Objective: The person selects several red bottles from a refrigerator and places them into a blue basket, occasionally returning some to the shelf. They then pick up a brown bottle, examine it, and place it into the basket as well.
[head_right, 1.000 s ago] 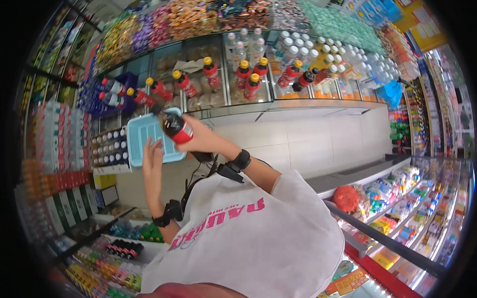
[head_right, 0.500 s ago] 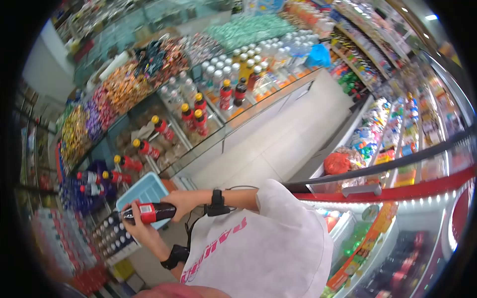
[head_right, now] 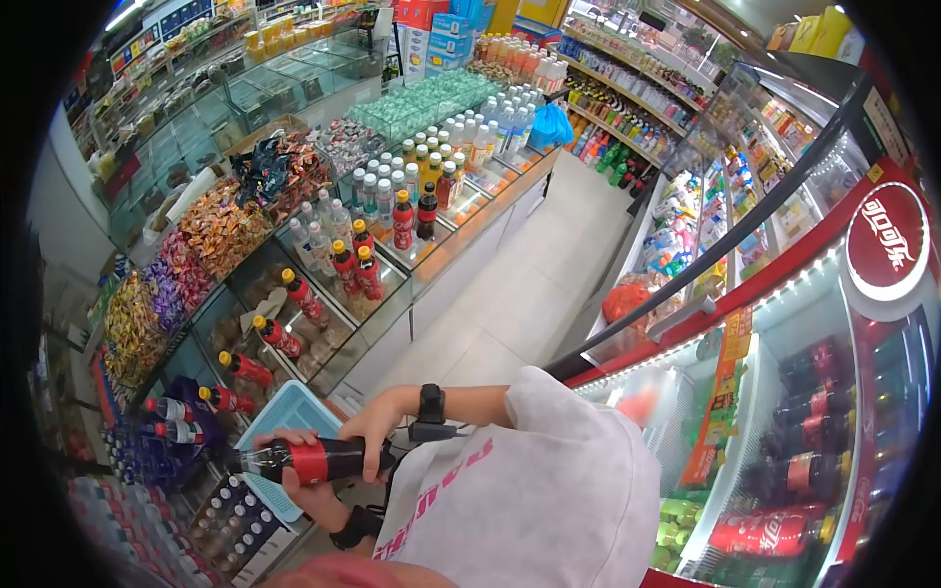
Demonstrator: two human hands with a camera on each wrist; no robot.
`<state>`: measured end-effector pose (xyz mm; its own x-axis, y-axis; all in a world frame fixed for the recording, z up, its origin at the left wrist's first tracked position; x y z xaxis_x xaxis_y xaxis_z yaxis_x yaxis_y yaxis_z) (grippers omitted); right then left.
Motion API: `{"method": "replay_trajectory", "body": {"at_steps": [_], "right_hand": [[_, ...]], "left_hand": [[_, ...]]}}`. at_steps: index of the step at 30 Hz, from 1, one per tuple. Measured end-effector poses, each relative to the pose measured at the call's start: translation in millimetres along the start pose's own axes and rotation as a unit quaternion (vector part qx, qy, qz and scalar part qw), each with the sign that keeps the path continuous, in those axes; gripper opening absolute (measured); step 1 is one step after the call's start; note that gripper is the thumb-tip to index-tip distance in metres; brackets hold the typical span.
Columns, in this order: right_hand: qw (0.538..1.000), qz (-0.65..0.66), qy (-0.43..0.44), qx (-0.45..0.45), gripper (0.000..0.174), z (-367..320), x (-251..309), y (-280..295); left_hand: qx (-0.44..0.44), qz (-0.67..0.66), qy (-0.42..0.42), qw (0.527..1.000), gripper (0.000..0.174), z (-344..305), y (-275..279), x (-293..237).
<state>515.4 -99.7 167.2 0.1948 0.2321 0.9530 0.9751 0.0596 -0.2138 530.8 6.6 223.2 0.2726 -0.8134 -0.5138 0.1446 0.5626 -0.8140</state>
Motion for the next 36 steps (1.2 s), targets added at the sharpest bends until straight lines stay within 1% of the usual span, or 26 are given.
{"method": "replay_trajectory", "body": {"at_steps": [2, 3, 6, 7, 10, 11, 12, 13, 15, 16, 17, 18, 19, 20, 21, 22, 23, 24, 26, 27, 29, 31, 32, 33, 34, 36], "right_hand": [[0.988, -0.067, 0.028, -0.139, 0.058, 1, -28, 28], [0.972, -0.102, 0.043, -0.208, 0.064, -2, -23, 38], [0.947, -0.086, -0.076, -0.3, 0.086, -31, -34, 50], [0.949, -0.074, -0.059, -0.302, 0.088, -31, -38, 51], [0.93, -0.119, -0.125, -0.325, 0.085, -53, -34, 52], [0.92, -0.16, -0.117, -0.339, 0.081, -63, -28, 56], [0.913, -0.171, -0.098, -0.357, 0.072, -71, -36, 65], [0.894, -0.21, -0.094, -0.385, 0.059, -79, -40, 81], [0.848, -0.207, -0.014, -0.487, 0.047, -108, -2, 99], [0.849, -0.176, 0.02, -0.498, 0.046, -115, 13, 104], [0.846, -0.14, 0.051, -0.512, 0.044, -123, 27, 105], [0.84, -0.105, 0.08, -0.526, 0.043, -134, 41, 108], [0.853, -0.135, 0.07, -0.499, 0.042, -136, 55, 105], [0.851, -0.194, 0.098, -0.478, 0.045, -135, 63, 106], [0.848, -0.247, 0.055, -0.465, 0.043, -134, 64, 109], [0.841, -0.296, 0.011, -0.452, 0.041, -134, 62, 111], [0.821, -0.327, 0.013, -0.468, 0.04, -139, 61, 118], [0.818, -0.324, 0.029, -0.475, 0.039, -148, 63, 125], [0.814, -0.299, 0.054, -0.495, 0.038, -172, 65, 138], [0.799, -0.304, 0.074, -0.513, 0.038, -186, 66, 145], [0.774, -0.318, 0.07, -0.543, 0.037, -216, 56, 169], [0.741, -0.341, 0.051, -0.577, 0.035, -255, 43, 194], [0.72, -0.353, 0.037, -0.596, 0.033, -277, 35, 207], [0.699, -0.367, 0.025, -0.613, 0.032, -299, 28, 219], [0.687, -0.351, 0.006, -0.636, 0.031, -322, 18, 232], [0.662, -0.32, -0.03, -0.677, 0.03, -370, -2, 257]], "left_hand": [[-0.038, 0.087, 0.003, 0.996, 0.065, -5, 7, 1], [-0.023, 0.152, -0.003, 0.988, 0.055, -1, 2, -3], [-0.068, 0.241, -0.024, 0.968, 0.045, 3, 5, -3], [-0.066, 0.217, -0.02, 0.974, 0.039, 7, 8, -1], [-0.092, 0.224, 0.009, 0.97, 0.04, 11, -6, 6], [-0.08, 0.283, 0.013, 0.956, 0.043, 12, 1, 10], [-0.107, 0.338, 0.014, 0.935, 0.04, 11, 4, 11], [-0.102, 0.36, 0.025, 0.927, 0.046, 11, 7, 19], [-0.096, 0.417, 0.041, 0.903, 0.057, 14, 7, 31], [-0.093, 0.453, 0.05, 0.885, 0.062, 19, 3, 36], [-0.053, 0.499, 0.078, 0.861, 0.074, 25, -4, 44], [-0.055, 0.522, 0.12, 0.842, 0.084, 26, 8, 59], [-0.048, 0.527, 0.137, 0.837, 0.09, 28, 12, 72], [-0.042, 0.532, 0.155, 0.831, 0.095, 30, 9, 83], [-0.043, 0.516, 0.196, 0.833, 0.099, 33, 4, 96], [0.0, 0.535, 0.168, 0.828, 0.099, 38, -5, 109], [0.008, 0.536, 0.159, 0.829, 0.098, 42, -10, 119], [0.02, 0.537, 0.151, 0.829, 0.097, 49, -20, 129], [0.034, 0.504, 0.172, 0.846, 0.094, 62, -39, 149], [0.041, 0.52, 0.177, 0.835, 0.09, 65, -36, 162], [0.083, 0.568, 0.193, 0.796, 0.085, 76, -56, 175], [0.152, 0.607, 0.141, 0.767, 0.073, 89, -64, 184], [0.137, 0.594, 0.167, 0.775, 0.064, 90, -47, 189], [0.087, 0.556, 0.217, 0.798, 0.059, 93, -36, 191], [0.035, 0.515, 0.263, 0.815, 0.054, 95, -26, 193], [-0.029, 0.509, 0.274, 0.815, 0.047, 101, -10, 185]]}}
Point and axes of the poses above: each hand's wrist, its own z-axis towards the middle knuckle, its own y-axis out of the back of the hand, x = y × z, the point moved 9 cm from there along z, towards the middle knuckle, and after that the axes turned 13 degrees about -z, right-handed, at the moved point
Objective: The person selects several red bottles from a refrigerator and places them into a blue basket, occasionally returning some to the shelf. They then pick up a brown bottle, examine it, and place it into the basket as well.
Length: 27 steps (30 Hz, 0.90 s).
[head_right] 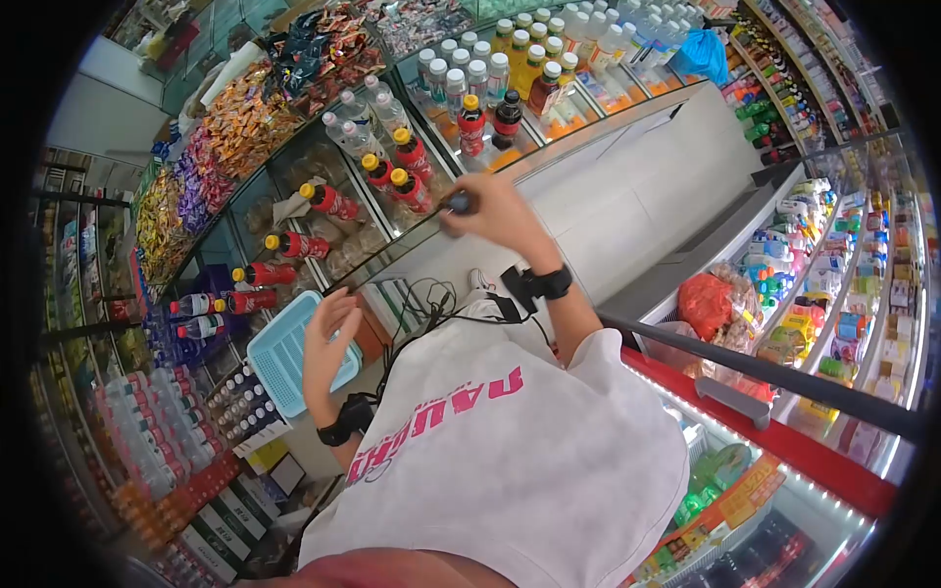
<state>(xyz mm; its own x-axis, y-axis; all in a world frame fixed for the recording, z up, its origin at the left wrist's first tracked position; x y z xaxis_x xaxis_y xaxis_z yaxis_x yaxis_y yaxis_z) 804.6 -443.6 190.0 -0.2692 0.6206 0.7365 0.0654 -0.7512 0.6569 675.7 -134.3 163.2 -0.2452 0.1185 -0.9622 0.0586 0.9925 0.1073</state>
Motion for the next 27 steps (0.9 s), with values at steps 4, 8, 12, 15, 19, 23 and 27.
{"method": "replay_trajectory", "body": {"at_steps": [4, 8, 12, 15, 19, 23, 27], "right_hand": [[0.988, -0.045, -0.106, -0.102, 0.03, 26, -95, 57], [0.946, -0.137, -0.204, -0.211, 0.038, 50, -197, 96], [0.933, -0.143, -0.203, -0.259, 0.042, 75, -258, 112], [0.935, -0.134, -0.2, -0.261, 0.044, 92, -278, 112], [0.947, -0.139, -0.189, -0.22, 0.043, 114, -295, 97], [0.952, -0.147, -0.194, -0.184, 0.041, 123, -306, 87], [0.971, -0.082, -0.149, -0.167, 0.041, 135, -337, 71]], "left_hand": [[-0.094, -0.002, 0.048, 0.994, 0.04, 8, 28, 15], [-0.133, -0.017, 0.076, 0.988, 0.038, 11, 29, 15], [-0.147, -0.025, 0.083, 0.985, 0.038, 15, 16, 17], [-0.146, -0.031, 0.098, 0.984, 0.038, 20, 8, 21], [-0.161, -0.03, 0.11, 0.98, 0.038, 22, 5, 23], [-0.173, -0.03, 0.119, 0.977, 0.039, 23, 3, 22], [-0.171, -0.02, 0.127, 0.977, 0.04, 26, 1, 23]]}}
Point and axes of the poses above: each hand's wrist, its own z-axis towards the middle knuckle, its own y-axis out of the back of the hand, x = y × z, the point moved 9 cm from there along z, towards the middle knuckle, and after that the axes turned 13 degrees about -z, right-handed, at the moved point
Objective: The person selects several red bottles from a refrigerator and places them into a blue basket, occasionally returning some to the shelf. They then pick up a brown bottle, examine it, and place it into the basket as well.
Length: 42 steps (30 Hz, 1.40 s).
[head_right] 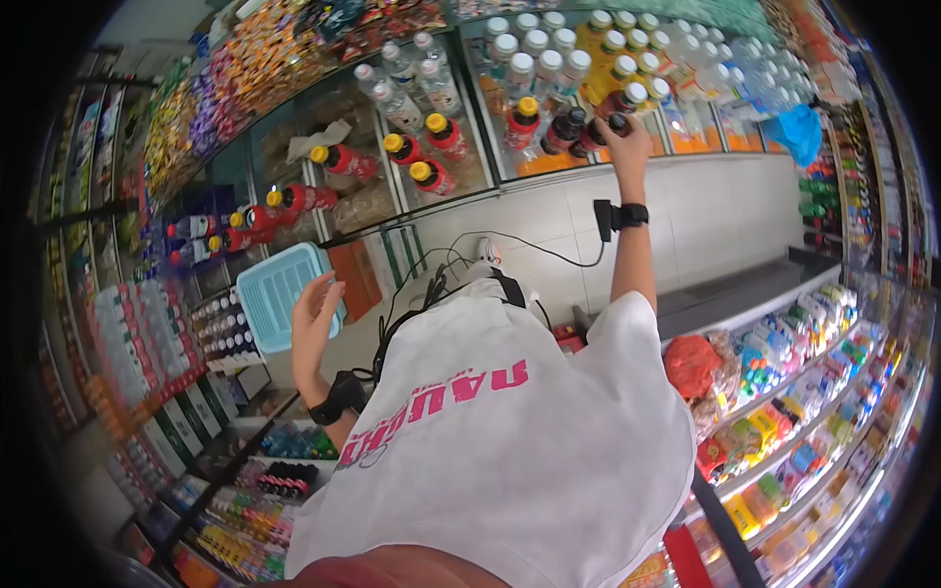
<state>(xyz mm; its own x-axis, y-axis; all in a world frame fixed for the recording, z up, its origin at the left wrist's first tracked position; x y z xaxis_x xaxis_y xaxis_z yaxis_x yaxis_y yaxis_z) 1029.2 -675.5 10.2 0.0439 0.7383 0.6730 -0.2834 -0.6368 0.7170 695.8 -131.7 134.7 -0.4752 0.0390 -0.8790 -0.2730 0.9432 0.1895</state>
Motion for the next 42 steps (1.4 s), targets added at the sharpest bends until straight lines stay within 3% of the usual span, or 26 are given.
{"method": "replay_trajectory", "body": {"at_steps": [1, 5, 6, 7, 8, 9, 10, 11, 12, 14, 15, 17, 22, 24, 27, 28, 29, 33, 35, 37, 39, 40, 42], "right_hand": [[0.999, -0.016, 0.024, 0.019, 0.036, -1, 6, 0], [0.989, 0.052, 0.066, 0.121, 0.044, -4, -8, -18], [0.989, 0.067, 0.054, 0.123, 0.046, -5, -24, -27], [0.988, 0.006, 0.113, 0.101, 0.045, -9, 3, -15], [0.973, 0.15, 0.082, 0.152, 0.048, 3, -28, -36], [0.977, 0.154, 0.06, 0.136, 0.052, -2, -21, -28], [0.987, 0.034, 0.031, 0.152, 0.062, 1, -24, -23], [0.989, 0.036, 0.035, 0.14, 0.063, 0, -12, -18], [0.99, -0.073, 0.047, 0.114, 0.064, 4, -12, -13], [0.981, -0.161, 0.041, 0.103, 0.069, -3, 9, -6], [0.981, -0.157, 0.027, 0.111, 0.075, -4, 14, -7], [0.981, -0.187, 0.047, 0.007, 0.081, -5, 21, 5], [0.995, -0.076, 0.051, -0.039, 0.078, -26, 65, 22], [0.997, -0.032, 0.043, -0.056, 0.075, -50, 102, 24], [0.996, 0.037, 0.032, -0.077, 0.07, -99, 173, 18], [0.995, 0.007, 0.033, -0.098, 0.057, -128, 208, 11], [0.991, 0.028, 0.097, -0.083, 0.047, -147, 241, -5], [0.964, 0.094, 0.241, 0.066, 0.03, -242, 343, -86], [0.956, 0.058, 0.25, 0.141, 0.027, -301, 389, -117], [0.93, 0.037, 0.326, 0.169, 0.025, -360, 433, -140], [0.918, 0.089, 0.307, 0.233, 0.023, -400, 442, -173], [0.905, 0.077, 0.338, 0.245, 0.022, -414, 446, -186], [0.91, 0.042, 0.29, 0.294, 0.023, -435, 443, -208]], "left_hand": [[0.0, -0.003, 0.002, 1.0, 0.04, 1, -2, 0], [-0.007, -0.036, -0.001, 0.999, 0.04, 1, 1, 14], [-0.002, -0.058, -0.013, 0.998, 0.04, 1, 5, 23], [-0.019, -0.056, -0.031, 0.998, 0.041, -2, 9, 21], [-0.036, -0.055, -0.045, 0.997, 0.042, -5, 10, 19], [-0.046, -0.021, -0.073, 0.996, 0.043, -6, 13, 18], [-0.052, 0.017, -0.094, 0.994, 0.044, -8, 19, 19], [-0.063, 0.017, -0.087, 0.994, 0.045, -10, 24, 20], [-0.064, 0.015, -0.079, 0.995, 0.045, -14, 29, 18], [-0.08, 0.002, -0.053, 0.995, 0.042, -23, 41, 13], [-0.098, -0.017, -0.057, 0.993, 0.042, -28, 51, 21], [-0.121, -0.051, -0.075, 0.988, 0.041, -37, 72, 34], [-0.229, -0.193, -0.14, 0.944, 0.031, -87, 170, 76], [-0.308, -0.289, -0.12, 0.898, 0.025, -127, 215, 92], [-0.418, -0.349, -0.157, 0.824, 0.021, -193, 279, 128], [-0.442, -0.384, -0.169, 0.793, 0.021, -212, 299, 150], [-0.464, -0.418, -0.18, 0.76, 0.021, -231, 318, 178], [-0.537, -0.559, -0.184, 0.604, 0.019, -302, 370, 308], [-0.535, -0.648, -0.167, 0.515, 0.017, -324, 379, 389], [-0.553, -0.703, -0.139, 0.425, 0.016, -348, 383, 470], [-0.59, -0.728, -0.097, 0.336, 0.016, -370, 376, 549], [-0.611, -0.728, -0.092, 0.296, 0.016, -385, 372, 585], [-0.69, -0.691, -0.045, 0.211, 0.017, -417, 357, 653]]}}
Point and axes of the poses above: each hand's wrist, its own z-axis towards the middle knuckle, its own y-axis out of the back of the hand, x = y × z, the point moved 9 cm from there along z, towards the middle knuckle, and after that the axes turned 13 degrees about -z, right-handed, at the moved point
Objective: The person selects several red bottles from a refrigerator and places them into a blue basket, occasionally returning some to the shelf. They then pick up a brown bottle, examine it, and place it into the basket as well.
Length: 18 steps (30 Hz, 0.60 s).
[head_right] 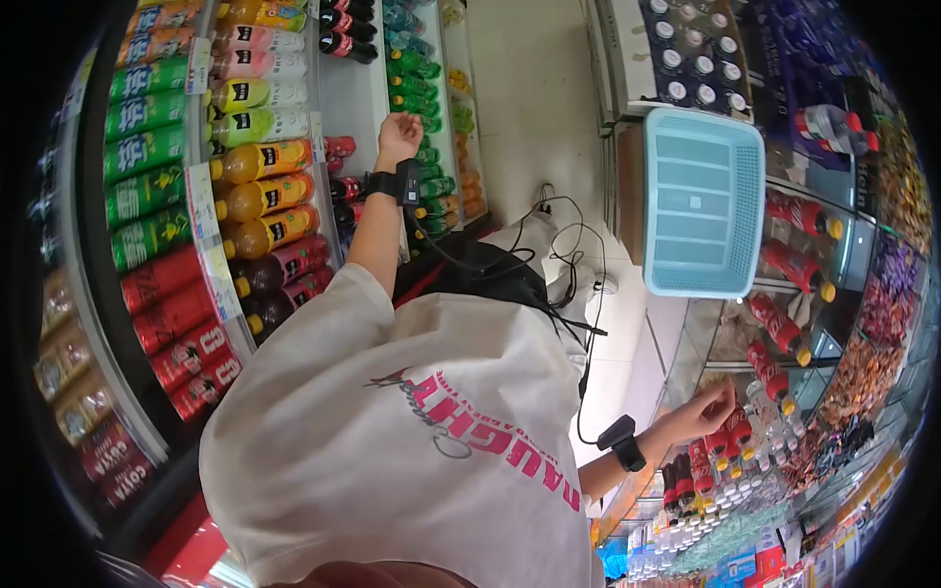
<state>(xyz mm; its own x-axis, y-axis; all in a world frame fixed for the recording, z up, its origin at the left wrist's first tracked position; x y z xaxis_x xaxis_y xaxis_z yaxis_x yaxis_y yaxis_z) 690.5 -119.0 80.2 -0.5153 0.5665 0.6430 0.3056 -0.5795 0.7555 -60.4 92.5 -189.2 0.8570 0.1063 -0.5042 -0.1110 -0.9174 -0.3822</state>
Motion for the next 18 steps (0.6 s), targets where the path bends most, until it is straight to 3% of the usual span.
{"method": "replay_trajectory", "body": {"at_steps": [4, 6, 8, 13, 18], "right_hand": [[0.998, 0.008, -0.019, 0.067, 0.023, -16, 18, -50], [0.996, 0.019, -0.026, 0.086, 0.023, -20, 19, -65], [0.995, 0.015, -0.032, 0.093, 0.023, -22, 20, -70], [0.993, -0.027, -0.046, 0.107, 0.025, -28, 15, -77], [0.988, -0.08, -0.06, 0.12, 0.026, -41, 28, -92]], "left_hand": [[-0.194, 0.017, -0.195, 0.961, 0.019, 30, 50, -41], [-0.232, 0.054, -0.238, 0.942, 0.023, 50, 70, -59], [-0.285, 0.111, -0.253, 0.918, 0.038, 51, 81, -78], [-0.35, 0.21, -0.295, 0.864, 0.041, 91, 107, -136], [-0.384, 0.388, -0.315, 0.776, 0.046, 154, 147, -205]]}}
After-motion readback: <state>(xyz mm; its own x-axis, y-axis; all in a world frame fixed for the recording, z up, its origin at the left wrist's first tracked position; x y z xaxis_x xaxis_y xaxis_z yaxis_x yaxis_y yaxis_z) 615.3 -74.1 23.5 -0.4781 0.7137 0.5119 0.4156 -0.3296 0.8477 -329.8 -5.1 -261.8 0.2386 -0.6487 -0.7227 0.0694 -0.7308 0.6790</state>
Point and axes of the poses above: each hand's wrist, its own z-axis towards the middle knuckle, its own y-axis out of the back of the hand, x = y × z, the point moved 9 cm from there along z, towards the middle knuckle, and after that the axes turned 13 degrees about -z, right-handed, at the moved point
